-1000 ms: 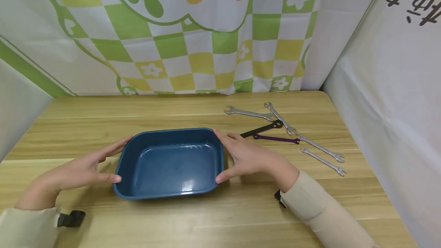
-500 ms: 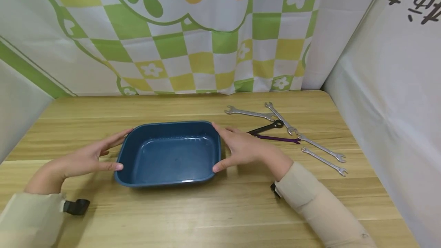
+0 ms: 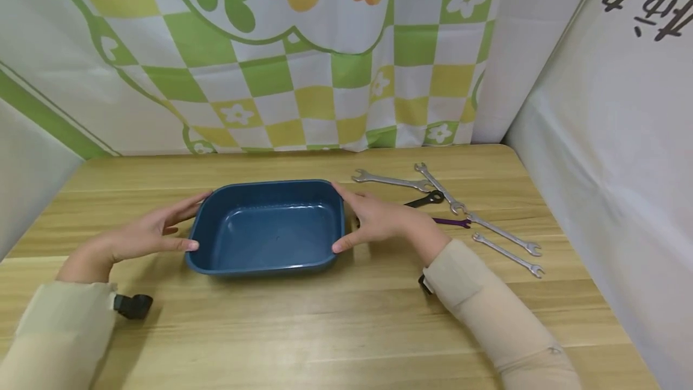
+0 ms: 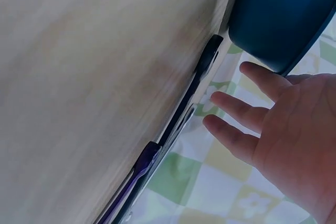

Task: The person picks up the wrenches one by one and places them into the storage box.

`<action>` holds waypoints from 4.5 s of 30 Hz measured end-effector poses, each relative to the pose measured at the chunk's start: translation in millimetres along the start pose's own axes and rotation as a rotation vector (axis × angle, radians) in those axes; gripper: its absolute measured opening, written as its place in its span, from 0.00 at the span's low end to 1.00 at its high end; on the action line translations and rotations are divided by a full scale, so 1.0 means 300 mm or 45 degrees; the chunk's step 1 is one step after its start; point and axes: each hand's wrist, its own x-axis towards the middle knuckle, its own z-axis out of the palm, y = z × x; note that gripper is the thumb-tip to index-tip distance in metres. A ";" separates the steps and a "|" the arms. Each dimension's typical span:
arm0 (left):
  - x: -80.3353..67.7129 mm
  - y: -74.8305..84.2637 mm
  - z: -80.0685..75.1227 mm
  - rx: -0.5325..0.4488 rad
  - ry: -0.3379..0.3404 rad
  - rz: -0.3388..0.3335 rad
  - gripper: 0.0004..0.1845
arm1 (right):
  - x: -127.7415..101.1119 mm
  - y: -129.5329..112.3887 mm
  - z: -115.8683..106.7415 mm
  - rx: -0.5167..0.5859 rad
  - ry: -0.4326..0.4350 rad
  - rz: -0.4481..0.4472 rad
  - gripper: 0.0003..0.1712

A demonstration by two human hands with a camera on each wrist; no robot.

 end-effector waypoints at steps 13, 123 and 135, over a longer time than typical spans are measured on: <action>0.044 -0.015 -0.037 -0.028 -0.008 -0.017 0.52 | 0.038 0.019 -0.025 0.124 -0.025 -0.023 0.70; -0.041 0.001 -0.005 0.002 0.141 -0.072 0.43 | -0.567 0.429 -0.061 -0.250 0.205 0.344 0.09; -0.044 0.003 -0.002 -0.023 0.132 -0.069 0.43 | -0.573 0.432 -0.059 -0.305 0.225 0.285 0.13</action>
